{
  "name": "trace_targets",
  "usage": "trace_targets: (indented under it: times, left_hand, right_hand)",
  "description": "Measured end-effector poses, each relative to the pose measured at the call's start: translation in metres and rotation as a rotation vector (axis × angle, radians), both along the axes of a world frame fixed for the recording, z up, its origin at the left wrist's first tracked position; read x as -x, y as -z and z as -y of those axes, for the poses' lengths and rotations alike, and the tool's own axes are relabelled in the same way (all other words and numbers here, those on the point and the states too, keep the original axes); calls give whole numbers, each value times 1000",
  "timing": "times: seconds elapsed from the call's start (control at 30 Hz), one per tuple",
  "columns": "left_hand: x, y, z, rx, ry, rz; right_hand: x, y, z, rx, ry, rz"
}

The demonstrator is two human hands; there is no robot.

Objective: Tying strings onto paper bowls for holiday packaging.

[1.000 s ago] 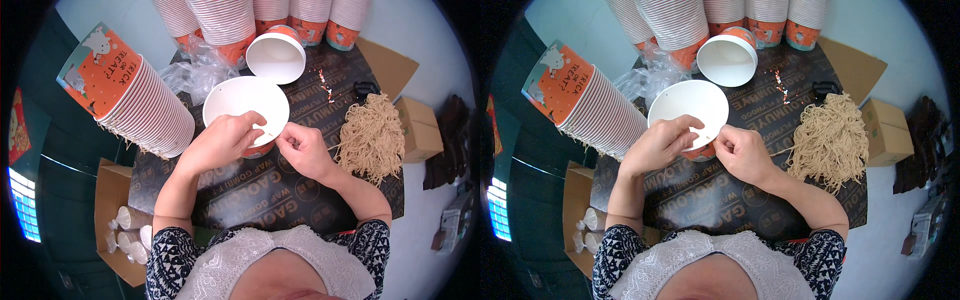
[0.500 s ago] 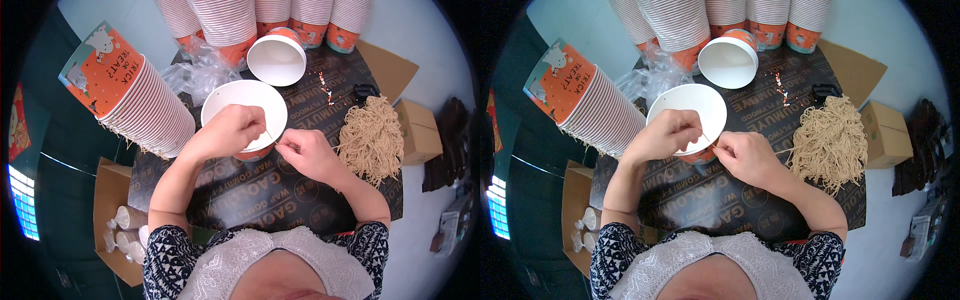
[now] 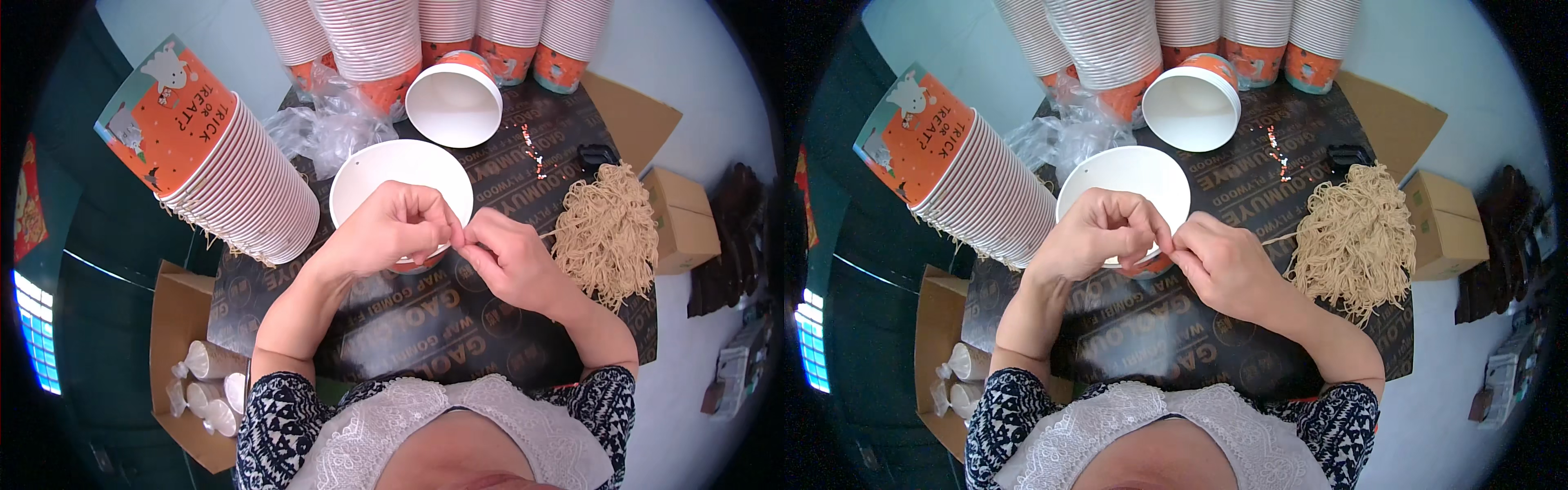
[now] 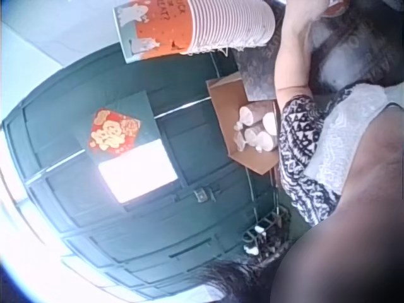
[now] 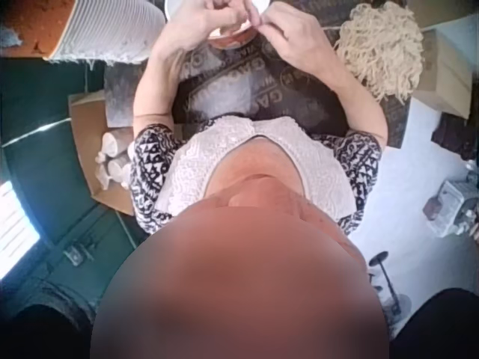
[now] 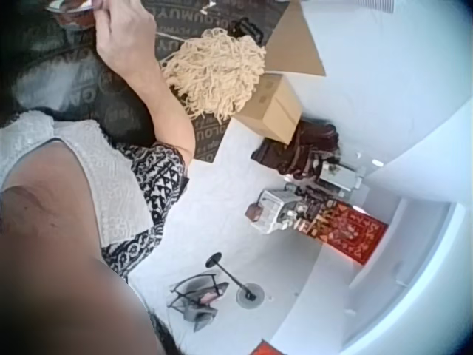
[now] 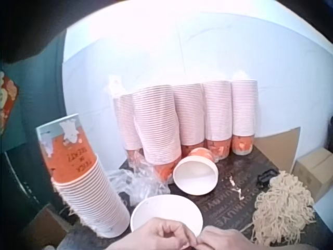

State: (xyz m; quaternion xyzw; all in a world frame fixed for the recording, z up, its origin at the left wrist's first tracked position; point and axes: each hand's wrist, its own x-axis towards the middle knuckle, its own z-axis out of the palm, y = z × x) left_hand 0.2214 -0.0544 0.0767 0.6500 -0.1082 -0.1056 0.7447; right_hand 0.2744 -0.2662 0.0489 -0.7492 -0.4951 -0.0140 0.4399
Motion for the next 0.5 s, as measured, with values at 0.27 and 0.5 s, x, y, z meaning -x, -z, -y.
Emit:
trace_targets:
  times: [0.27,0.5]
  left_hand:
    - [0,-2,2,-206,-89,-51]
    - [2,3,10,-284,28,62]
  right_hand:
    - [-2,-33,23,162,-93,-281]
    - [0,-23,13,-96,-10,-437]
